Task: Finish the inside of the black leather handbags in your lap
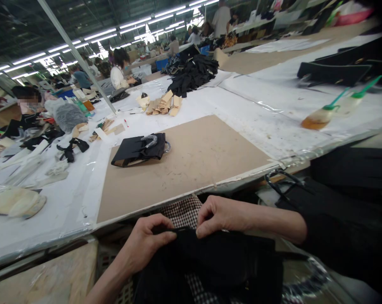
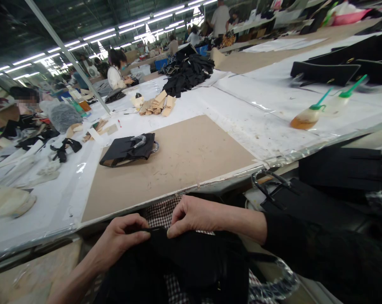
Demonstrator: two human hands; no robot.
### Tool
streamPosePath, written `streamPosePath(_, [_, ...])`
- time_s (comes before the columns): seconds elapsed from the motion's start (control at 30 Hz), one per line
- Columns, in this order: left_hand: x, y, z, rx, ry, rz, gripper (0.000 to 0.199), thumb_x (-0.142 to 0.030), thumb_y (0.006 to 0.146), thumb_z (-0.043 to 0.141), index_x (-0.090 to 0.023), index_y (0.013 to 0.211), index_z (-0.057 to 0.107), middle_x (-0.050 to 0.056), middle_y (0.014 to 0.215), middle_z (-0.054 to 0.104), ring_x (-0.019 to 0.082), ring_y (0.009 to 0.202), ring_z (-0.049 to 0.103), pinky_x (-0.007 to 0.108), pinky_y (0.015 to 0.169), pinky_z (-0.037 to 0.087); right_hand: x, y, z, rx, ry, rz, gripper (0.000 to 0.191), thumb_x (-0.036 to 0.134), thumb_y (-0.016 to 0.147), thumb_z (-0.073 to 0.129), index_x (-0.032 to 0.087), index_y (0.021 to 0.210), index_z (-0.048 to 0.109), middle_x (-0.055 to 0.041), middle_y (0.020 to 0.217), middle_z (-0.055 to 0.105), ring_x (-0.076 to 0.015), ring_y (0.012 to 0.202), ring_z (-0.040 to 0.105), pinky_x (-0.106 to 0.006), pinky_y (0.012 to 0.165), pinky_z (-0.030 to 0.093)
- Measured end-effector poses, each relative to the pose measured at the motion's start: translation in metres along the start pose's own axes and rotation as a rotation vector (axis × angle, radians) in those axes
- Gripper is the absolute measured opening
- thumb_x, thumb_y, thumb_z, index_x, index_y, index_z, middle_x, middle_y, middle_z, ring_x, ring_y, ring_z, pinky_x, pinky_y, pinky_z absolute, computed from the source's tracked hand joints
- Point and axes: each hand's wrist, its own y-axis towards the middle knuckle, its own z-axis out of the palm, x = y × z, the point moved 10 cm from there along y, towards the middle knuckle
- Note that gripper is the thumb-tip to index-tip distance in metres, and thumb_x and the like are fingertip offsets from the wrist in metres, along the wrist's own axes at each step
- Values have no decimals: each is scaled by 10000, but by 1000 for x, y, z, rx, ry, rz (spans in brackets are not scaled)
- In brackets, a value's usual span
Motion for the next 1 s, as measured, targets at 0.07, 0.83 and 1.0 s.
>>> streamPosePath(0.07, [-3,3,3,-9,6,1,125,-257,754,739,-145,806,720,-1,769,669,150,743,556,222,699,415,21,11,3,-62,-255,-98,348,494,739,731,178,882,764,-20,713,685,-171,644,577,-239,563,391])
streamPosePath(0.83, [-9,-10,-8,97,492,24,214,-350,852,615,-189,902,747,18,788,699,198,742,604,251,649,385,32,48,34,-35,-438,-214,216,360,840,615,197,829,757,16,637,613,-146,604,532,-230,587,364])
streamPosePath(1.0, [1,-23,-9,211,210,-134,318,-205,726,682,-187,1043,703,10,924,706,219,830,628,246,649,443,57,36,19,3,-521,-275,212,261,846,605,203,985,754,-37,843,733,-185,723,620,-248,647,406])
